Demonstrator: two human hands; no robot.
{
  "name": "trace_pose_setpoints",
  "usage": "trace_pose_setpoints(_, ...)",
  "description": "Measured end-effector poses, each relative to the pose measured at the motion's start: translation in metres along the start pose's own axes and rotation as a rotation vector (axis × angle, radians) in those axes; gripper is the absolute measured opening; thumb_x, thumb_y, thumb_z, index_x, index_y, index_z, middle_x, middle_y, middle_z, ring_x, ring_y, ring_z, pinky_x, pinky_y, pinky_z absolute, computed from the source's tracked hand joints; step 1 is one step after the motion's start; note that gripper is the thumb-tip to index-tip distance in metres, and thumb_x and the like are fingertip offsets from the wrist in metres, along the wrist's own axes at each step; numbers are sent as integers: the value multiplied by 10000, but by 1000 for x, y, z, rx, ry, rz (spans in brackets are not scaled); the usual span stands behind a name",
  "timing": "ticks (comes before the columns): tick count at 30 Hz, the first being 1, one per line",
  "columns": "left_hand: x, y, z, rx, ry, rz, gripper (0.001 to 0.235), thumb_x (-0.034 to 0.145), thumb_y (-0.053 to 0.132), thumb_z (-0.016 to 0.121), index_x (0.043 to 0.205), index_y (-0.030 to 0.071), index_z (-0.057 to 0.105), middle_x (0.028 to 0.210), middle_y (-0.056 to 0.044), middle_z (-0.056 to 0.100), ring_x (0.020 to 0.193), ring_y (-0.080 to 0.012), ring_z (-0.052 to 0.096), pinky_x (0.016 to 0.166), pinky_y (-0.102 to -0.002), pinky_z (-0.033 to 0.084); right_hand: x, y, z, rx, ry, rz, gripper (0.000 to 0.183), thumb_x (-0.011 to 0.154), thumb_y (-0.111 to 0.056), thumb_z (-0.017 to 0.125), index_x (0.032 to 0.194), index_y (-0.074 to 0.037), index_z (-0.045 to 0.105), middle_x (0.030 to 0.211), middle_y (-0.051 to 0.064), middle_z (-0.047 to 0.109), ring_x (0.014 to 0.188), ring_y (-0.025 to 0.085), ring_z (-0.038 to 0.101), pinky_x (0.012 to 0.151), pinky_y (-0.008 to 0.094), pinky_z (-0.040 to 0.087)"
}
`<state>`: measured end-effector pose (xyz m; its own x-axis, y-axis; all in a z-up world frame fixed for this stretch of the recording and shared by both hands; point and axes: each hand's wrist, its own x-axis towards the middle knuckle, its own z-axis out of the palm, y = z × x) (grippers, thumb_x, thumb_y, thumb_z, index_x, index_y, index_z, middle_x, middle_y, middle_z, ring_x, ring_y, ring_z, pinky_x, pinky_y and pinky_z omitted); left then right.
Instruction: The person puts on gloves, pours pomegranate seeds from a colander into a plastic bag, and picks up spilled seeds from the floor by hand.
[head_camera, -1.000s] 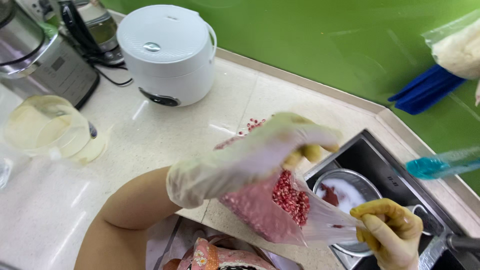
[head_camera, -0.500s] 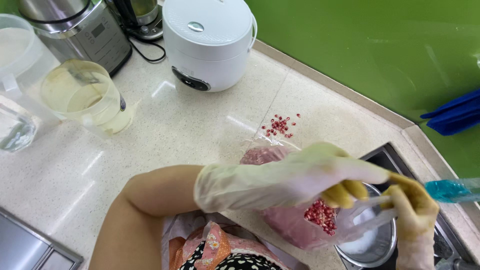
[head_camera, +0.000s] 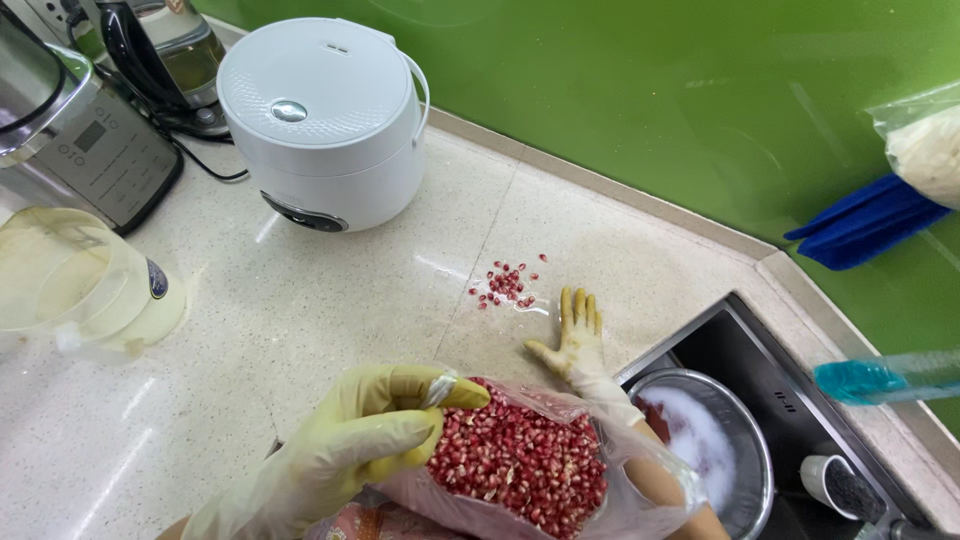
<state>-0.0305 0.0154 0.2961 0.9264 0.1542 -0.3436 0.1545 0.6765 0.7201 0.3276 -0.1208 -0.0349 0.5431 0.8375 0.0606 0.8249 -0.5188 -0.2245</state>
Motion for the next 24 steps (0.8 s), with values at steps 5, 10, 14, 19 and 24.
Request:
trace_pose_setpoints(5, 0, -1, -8, -62, 89, 28, 510, 840, 133, 681, 1274, -135, 662, 755, -32, 651, 653, -68, 574, 598, -205, 450, 85, -18, 16, 87, 1, -61, 1255, 774, -819, 611, 1630, -78, 71, 1666, 284, 109, 1544, 446, 74, 1239, 537, 88)
trace_pose_setpoints(10, 5, -2, -16, -78, 168, 52, 522, 832, 147, 685, 1265, -144, 655, 690, -33, 631, 533, -69, 505, 489, -204, 369, 121, -65, 23, 229, -9, -261, 1207, 801, -830, 568, 1629, -40, 184, 1660, 277, 206, 1549, 428, 165, 1262, 530, 152)
trace_pose_setpoints(14, 7, -3, -21, -95, 135, 110, 521, 861, 163, 684, 1275, -152, 653, 670, -21, 605, 494, -44, 446, 445, -180, 305, 107, -103, 13, 201, -48, -425, 1080, 802, -746, 647, 1528, -1, 358, 1583, 259, 338, 1484, 428, 267, 1202, 550, 237)
trace_pose_setpoints(19, 5, -4, -22, -89, 119, 120, 523, 879, 205, 678, 1275, -136, 662, 676, -7, 599, 491, -34, 438, 417, -177, 275, 109, -110, 5, 208, 0, -378, 394, 957, -424, 613, 1162, -95, 679, 1269, 165, 654, 1262, 346, 575, 1088, 501, 484)
trace_pose_setpoints(24, 3, -7, -22, -106, 159, 108, 520, 877, 201, 671, 1272, -136, 662, 686, -15, 610, 490, -39, 441, 411, -177, 282, 128, -96, 17, 32, -18, -397, 297, 988, -329, 634, 998, -32, 642, 978, 199, 650, 813, 367, 656, 682, 474, 576)
